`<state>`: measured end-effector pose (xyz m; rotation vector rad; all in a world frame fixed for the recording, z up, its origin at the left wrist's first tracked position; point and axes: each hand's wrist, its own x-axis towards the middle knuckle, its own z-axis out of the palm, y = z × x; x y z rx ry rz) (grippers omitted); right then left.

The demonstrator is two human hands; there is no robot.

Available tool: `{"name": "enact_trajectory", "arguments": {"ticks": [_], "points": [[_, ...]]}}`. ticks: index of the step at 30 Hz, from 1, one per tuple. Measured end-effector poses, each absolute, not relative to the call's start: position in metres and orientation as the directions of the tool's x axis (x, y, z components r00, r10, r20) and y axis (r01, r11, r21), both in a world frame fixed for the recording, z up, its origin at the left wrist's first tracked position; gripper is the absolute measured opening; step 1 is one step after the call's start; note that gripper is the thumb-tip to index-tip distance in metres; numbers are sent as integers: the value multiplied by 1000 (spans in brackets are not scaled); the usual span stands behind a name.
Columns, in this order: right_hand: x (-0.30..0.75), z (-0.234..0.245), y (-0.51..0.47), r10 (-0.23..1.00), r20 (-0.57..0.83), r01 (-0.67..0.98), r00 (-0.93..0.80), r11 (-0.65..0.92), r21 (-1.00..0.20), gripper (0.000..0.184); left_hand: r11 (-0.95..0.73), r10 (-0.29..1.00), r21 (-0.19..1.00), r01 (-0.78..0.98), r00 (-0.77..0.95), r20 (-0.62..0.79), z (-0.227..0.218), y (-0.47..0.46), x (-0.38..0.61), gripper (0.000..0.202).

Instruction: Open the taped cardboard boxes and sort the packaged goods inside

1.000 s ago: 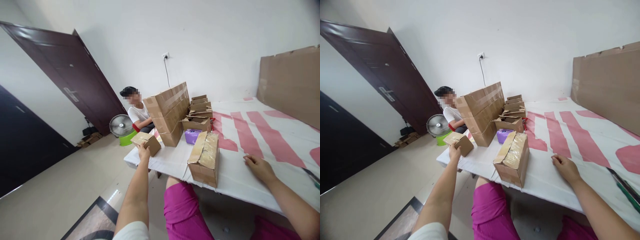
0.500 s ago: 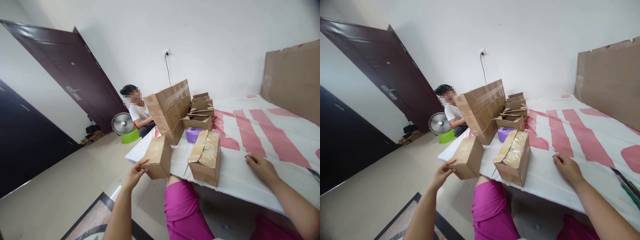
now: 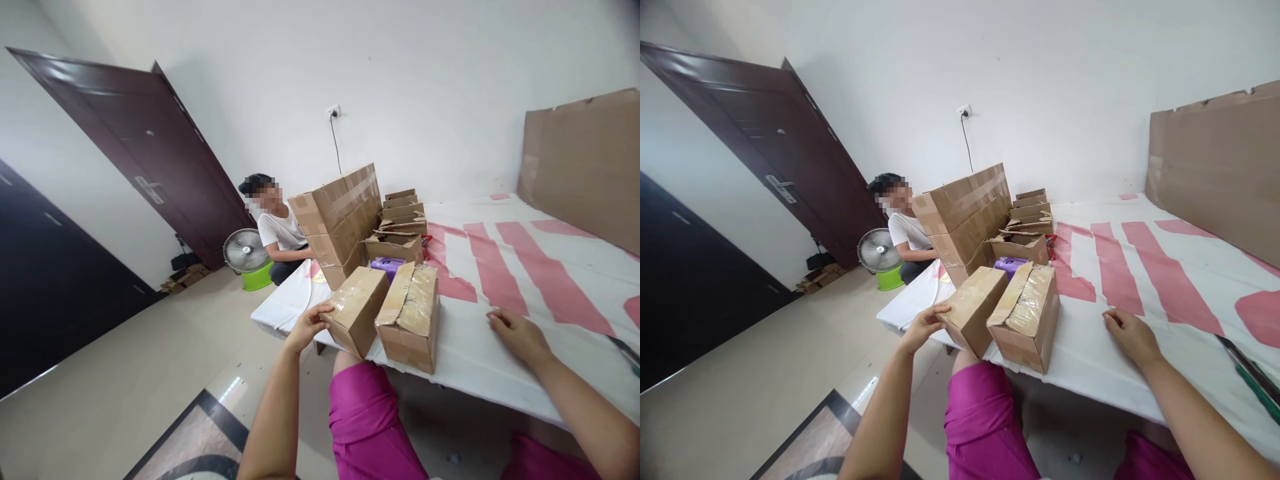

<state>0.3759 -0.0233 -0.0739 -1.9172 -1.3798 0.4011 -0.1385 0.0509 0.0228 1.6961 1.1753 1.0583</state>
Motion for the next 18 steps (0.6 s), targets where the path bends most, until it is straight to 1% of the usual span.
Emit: {"name": "enact_trajectory", "arguments": {"ticks": [2,3,4,5,6,7,8,9,10,11,12,14,16,17,18], "points": [[377,-75,-23,911,183,688,368,-134,-714,30,-259,952,923,284,234,195,20,55,-124,50],[377,-76,-23,910,190,686,367,-127,-716,30,-278,952,913,297,215,220,18,55,-116,50],[377,-76,-23,910,193,684,367,-123,-719,30,-315,948,891,327,162,276,13,51,-107,50],[377,-75,-23,910,194,681,367,-121,-722,30,-365,928,852,376,72,365,8,45,-97,49],[376,-75,-23,910,194,678,366,-118,-726,30,-415,877,793,445,-37,479,0,35,-87,47],[376,-74,-23,911,196,676,362,-113,-728,31,-458,783,720,522,-147,605,-9,24,-75,44],[375,-73,-23,912,199,675,359,-106,-730,31,-481,677,656,581,-229,699,-19,10,-62,42],[374,-72,-24,913,204,675,355,-99,-731,31,-505,606,607,614,-249,756,-31,-4,-48,41],[373,-71,-25,912,208,675,353,-94,-732,31,-556,575,564,610,-208,791,-42,-19,-33,41],[372,-70,-25,911,213,674,352,-89,-733,31,-617,591,539,573,-116,799,-52,-32,-18,45],[370,-69,-26,911,217,673,352,-85,-735,31,-654,627,530,540,-6,779,-60,-44,-3,53],[369,-68,-27,908,224,669,353,-78,-739,30,-659,687,544,519,120,717,-70,-59,26,80],[368,-69,-27,905,228,661,360,-75,-746,29,-598,748,577,556,127,652,-71,-62,50,107],[368,-70,-27,902,230,655,365,-74,-752,28,-555,774,594,582,100,625,-69,-59,60,116],[368,-70,-27,899,231,648,372,-73,-758,28,-511,798,609,606,71,598,-66,-55,68,120]]}}
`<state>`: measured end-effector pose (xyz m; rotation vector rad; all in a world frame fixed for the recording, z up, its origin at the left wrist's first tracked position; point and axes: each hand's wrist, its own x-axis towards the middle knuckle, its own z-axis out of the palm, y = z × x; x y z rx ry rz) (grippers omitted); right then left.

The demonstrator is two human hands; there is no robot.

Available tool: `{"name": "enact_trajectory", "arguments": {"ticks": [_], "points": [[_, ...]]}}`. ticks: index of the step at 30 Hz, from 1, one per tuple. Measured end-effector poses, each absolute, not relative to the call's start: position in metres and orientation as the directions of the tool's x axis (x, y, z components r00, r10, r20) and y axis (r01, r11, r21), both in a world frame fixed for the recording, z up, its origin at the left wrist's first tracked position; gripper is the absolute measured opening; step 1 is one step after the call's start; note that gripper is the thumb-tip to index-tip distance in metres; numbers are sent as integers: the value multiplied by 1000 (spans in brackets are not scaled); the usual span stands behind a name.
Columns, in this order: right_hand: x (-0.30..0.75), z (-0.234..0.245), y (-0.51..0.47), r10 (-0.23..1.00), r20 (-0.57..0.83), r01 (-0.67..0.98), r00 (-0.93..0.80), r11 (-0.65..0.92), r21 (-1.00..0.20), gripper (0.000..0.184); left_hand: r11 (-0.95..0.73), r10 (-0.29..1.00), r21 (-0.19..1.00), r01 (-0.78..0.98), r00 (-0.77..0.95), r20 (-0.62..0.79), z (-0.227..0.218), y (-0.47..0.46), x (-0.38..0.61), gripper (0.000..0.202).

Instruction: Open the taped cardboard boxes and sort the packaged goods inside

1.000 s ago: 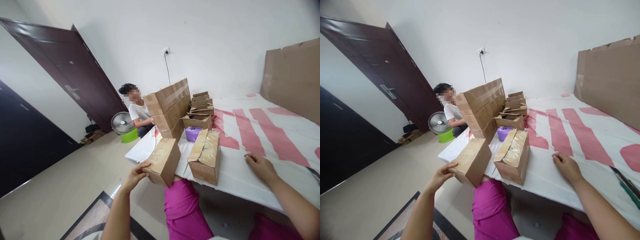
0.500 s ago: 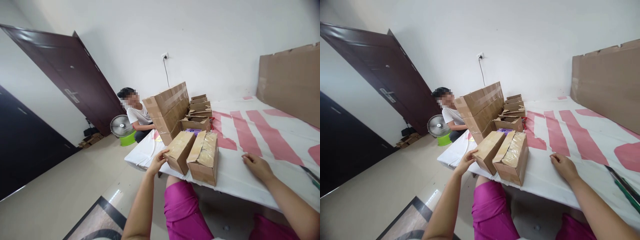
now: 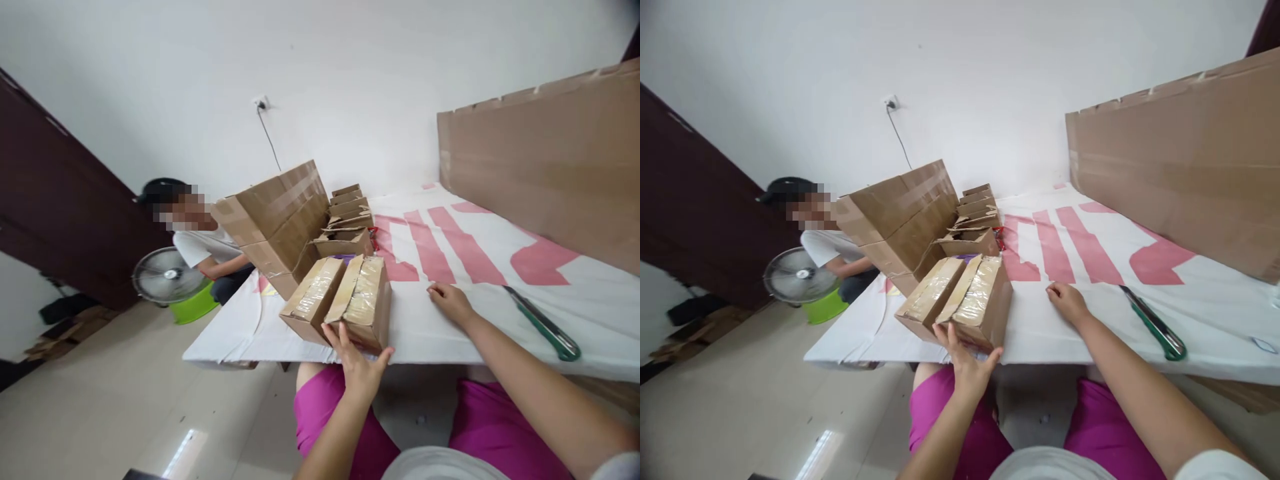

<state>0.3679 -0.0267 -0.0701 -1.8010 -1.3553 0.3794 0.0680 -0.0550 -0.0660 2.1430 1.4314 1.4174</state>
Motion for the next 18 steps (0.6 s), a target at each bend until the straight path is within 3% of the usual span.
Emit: {"name": "enact_trajectory", "arguments": {"ticks": [3,5,8,11,15,18], "points": [[367,-72,-26,889,242,625,389,-62,-778,25,-412,844,642,647,5,537,-58,-38,80,117],[367,-74,-25,881,255,610,399,-47,-791,22,-435,845,659,614,25,534,-55,-29,79,112],[369,-78,-22,843,285,576,455,-35,-816,21,-557,806,680,477,111,582,-51,-16,70,108],[377,-84,-19,707,334,531,624,-71,-844,30,-626,779,733,266,238,580,-46,-2,62,108],[391,-90,-14,464,350,462,814,-150,-874,40,-453,799,891,8,448,402,-41,19,64,113],[402,-89,-15,437,308,429,845,-212,-878,36,-308,782,949,-64,552,291,-40,28,72,113]]}}
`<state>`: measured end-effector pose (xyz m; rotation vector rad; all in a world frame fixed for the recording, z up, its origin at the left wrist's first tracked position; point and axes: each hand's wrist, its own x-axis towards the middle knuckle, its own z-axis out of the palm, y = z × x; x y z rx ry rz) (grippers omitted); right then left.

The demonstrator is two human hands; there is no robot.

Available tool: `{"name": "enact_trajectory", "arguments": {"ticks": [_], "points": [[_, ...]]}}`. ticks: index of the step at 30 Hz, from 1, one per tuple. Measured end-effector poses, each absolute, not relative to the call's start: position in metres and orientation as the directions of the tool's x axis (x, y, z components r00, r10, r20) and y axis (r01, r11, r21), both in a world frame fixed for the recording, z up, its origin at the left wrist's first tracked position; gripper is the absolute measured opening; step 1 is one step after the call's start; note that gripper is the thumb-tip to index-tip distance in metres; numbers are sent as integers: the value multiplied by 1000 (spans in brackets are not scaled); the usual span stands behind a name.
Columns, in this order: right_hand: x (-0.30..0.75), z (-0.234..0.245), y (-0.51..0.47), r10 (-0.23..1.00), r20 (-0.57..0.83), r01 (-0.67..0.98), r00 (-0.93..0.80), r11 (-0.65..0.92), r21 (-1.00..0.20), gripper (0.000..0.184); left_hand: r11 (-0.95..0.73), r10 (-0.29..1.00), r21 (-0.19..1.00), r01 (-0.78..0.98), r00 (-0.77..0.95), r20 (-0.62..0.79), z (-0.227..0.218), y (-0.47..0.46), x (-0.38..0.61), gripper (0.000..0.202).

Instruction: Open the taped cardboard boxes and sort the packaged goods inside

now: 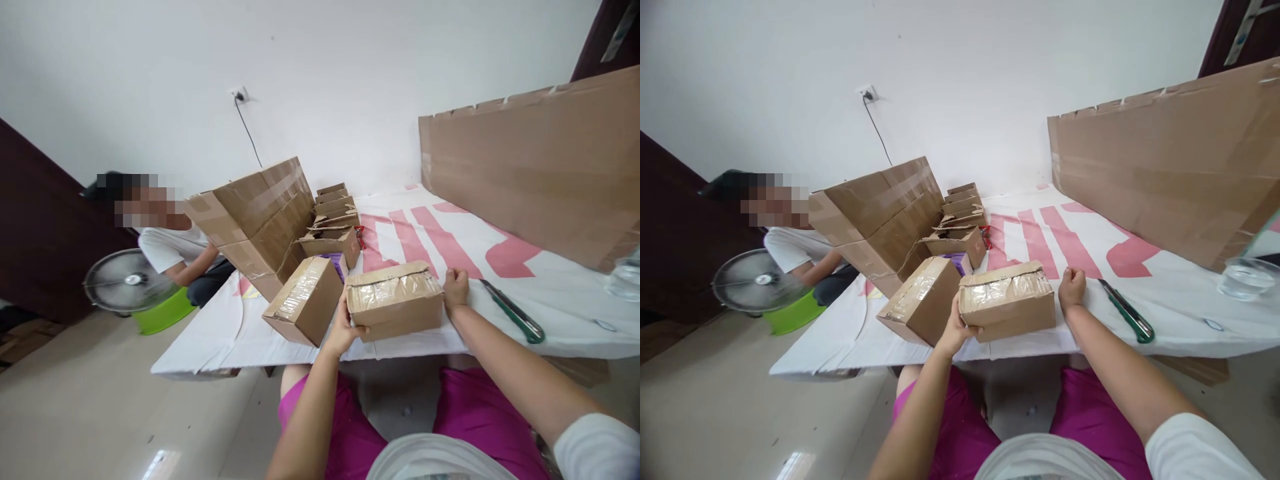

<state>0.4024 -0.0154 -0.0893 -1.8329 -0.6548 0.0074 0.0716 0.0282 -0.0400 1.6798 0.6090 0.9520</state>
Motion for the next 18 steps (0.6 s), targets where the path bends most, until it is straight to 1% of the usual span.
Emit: {"name": "enact_trajectory", "arguments": {"ticks": [4,8,11,12,15,17,18], "points": [[432,-72,-41,558,222,453,800,-319,-833,31,-303,752,950,-77,592,288,-43,30,76,108],[471,-50,-98,658,202,564,725,-400,-723,25,-313,742,945,-98,596,307,-47,29,75,107],[485,-47,-140,693,177,627,699,-475,-617,38,-282,727,952,-120,621,294,-49,27,83,108],[486,-50,-150,701,159,636,695,-496,-591,39,-272,715,953,-133,635,293,-50,26,88,108],[481,-57,-162,722,114,654,683,-534,-535,29,-270,694,942,-200,638,334,-56,22,105,109],[476,-55,-159,715,133,668,686,-547,-505,26,-279,716,934,-224,600,357,-63,20,115,108],[474,-50,-156,706,164,678,689,-547,-491,28,-277,731,935,-221,584,354,-67,20,118,109]]}}
